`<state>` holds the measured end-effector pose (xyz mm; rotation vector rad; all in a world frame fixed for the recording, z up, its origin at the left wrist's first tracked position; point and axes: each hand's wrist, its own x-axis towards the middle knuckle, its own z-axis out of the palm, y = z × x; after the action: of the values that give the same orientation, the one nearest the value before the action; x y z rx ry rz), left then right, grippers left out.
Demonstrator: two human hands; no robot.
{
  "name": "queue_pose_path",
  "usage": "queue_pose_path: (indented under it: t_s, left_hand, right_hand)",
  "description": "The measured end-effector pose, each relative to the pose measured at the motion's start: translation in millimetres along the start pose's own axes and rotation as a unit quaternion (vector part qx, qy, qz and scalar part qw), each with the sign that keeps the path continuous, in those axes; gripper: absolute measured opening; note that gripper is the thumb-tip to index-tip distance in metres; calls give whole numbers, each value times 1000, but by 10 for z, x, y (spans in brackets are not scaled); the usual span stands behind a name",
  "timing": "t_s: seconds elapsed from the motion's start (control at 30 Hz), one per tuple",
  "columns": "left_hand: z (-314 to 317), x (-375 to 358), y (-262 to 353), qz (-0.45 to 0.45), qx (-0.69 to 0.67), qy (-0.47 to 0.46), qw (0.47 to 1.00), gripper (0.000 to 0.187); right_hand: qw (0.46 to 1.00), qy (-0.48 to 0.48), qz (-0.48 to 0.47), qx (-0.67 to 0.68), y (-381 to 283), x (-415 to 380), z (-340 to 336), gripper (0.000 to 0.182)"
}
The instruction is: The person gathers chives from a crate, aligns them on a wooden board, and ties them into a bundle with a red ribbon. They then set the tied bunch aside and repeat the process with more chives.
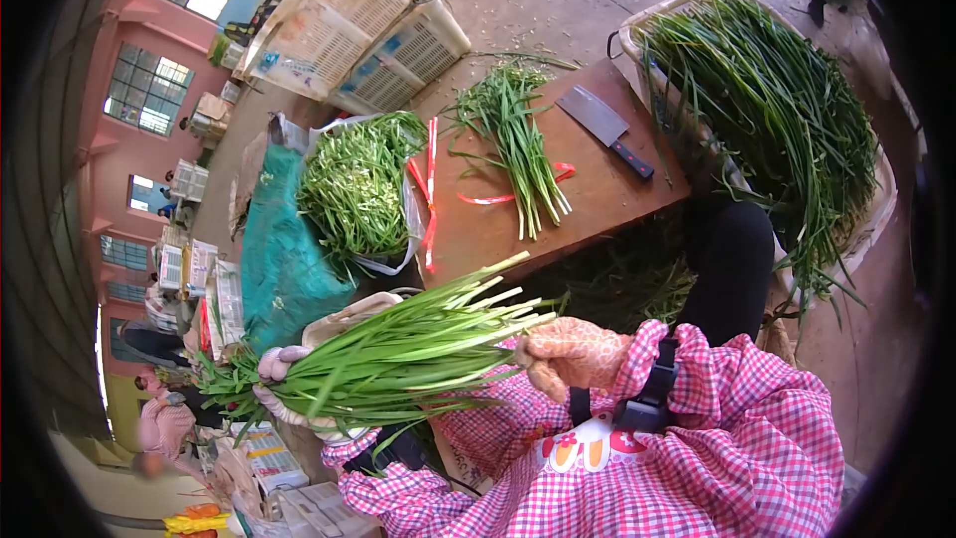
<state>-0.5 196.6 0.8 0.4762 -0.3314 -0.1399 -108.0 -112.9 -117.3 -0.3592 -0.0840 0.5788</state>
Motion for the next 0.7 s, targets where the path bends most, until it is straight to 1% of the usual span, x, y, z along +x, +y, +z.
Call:
queue_pose_path:
  t_s: [0.03,0.07,0.13,0.17,0.2,0.27,0.33,0.37,0.4,0.43,0.47,0.5,0.53,0.57,0.6,0.67,0.7]
  left_hand:
    - [-34,-9,39,-23,14,-1,1000,18]
    - [-25,16,10,-24,14,0,1000,18]
    - [7,74,-75,-39,-34,-72,996,19]
    - [-8,74,-88,-33,-60,-69,995,20]
    - [5,68,-84,-33,-60,-69,995,20]
    - [27,62,-73,-46,-41,-61,996,21]
    - [-51,72,-37,-46,-62,-63,995,21]
    - [-80,75,-16,-47,-83,-65,993,21]
    - [-65,72,-4,-47,-83,-64,993,21]
    - [-38,66,6,-58,-70,-60,994,22]
    - [-14,66,9,-70,-57,-55,994,22]
    - [-2,84,-10,-57,-92,-71,992,23]
    - [19,92,-10,-58,-93,-72,991,23]
    - [42,92,-8,-56,-96,-87,990,23]
    - [53,84,-6,-53,-98,-100,989,23]
    - [101,76,-37,-39,-111,-103,988,23]
    - [145,58,-57,-32,-104,-92,990,24]
  right_hand:
    - [998,-51,-11,-25,-22,-37,-67,35]
    - [993,-102,-21,-50,-45,-79,-137,35]
    - [979,-58,89,-172,-227,-238,-176,32]
    - [971,-45,127,-199,-275,-288,-246,28]
    - [961,-61,167,-210,-347,-328,-297,29]
    - [928,-91,190,-308,-526,-447,-362,31]
    - [881,-35,238,-408,-703,-577,-375,30]
    - [853,6,262,-452,-837,-638,-262,29]
    - [790,31,276,-547,-903,-705,-258,30]
    - [695,-4,218,-685,-912,-775,-393,29]
    - [578,-40,152,-800,-908,-850,-539,29]
    - [475,-12,202,-856,-903,-925,-610,30]
    - [364,18,247,-898,-901,-969,-643,32]
    - [373,59,241,-894,-962,-987,-462,39]
    - [373,60,241,-894,-951,-936,-407,39]
    - [487,159,70,-856,-929,-831,-303,55]
    - [530,167,41,-830,-881,-721,-300,60]
